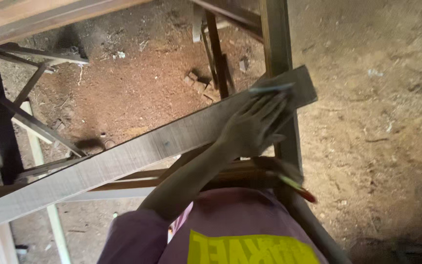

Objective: The person sands the surface of a long wooden beam by hand and with a small sanding block, later using a brush to clear away dust.

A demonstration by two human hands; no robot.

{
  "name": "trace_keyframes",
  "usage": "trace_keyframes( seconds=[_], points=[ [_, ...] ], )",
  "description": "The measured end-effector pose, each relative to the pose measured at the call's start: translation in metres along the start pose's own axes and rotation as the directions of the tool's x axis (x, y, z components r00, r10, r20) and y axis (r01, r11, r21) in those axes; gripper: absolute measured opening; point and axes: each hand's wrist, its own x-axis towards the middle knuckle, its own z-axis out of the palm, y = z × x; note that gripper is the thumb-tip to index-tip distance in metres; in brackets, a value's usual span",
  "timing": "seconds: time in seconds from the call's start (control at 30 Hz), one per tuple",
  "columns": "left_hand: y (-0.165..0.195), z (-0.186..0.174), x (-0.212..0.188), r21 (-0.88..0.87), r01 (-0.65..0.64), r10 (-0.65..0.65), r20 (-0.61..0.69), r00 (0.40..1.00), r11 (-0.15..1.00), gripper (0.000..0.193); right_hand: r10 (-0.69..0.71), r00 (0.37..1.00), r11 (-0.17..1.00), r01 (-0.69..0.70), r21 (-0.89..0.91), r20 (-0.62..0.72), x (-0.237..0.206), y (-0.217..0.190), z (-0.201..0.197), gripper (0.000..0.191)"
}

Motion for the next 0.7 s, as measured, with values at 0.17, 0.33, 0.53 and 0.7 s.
trace_keyframes(
  seconds=[0.17, 0.33, 0.53, 0.7],
  points=[
    [-0.019, -0.008, -0.030, -0.098, 0.042, -0.046, -0.035, 0.998, 0.994, 0.054, 0.006, 0.892, 0.995, 0.038, 0.088, -0.451, 0.067, -0.010, -0.026, 0.026],
    [-0.041, 0.002, -0.039, -0.902, 0.213, -0.424, 0.037, 0.905, 0.374, 0.067, 0.381, 0.896, 0.910, -0.407, 0.081, 0.229, 0.153, -0.057, -0.003, 0.022],
    [-0.077, 0.015, -0.045, -0.995, 0.102, -0.493, 0.077, 0.867, 0.023, 0.052, -0.304, 0.953, 0.937, 0.301, -0.179, 0.013, 0.170, -0.090, 0.014, 0.054],
    [-0.080, 0.015, -0.065, -0.723, 0.592, -0.716, 0.197, 0.670, 0.356, 0.046, -0.178, 0.977, 0.879, 0.211, -0.427, 0.115, 0.167, -0.074, 0.017, 0.071]
  ],
)
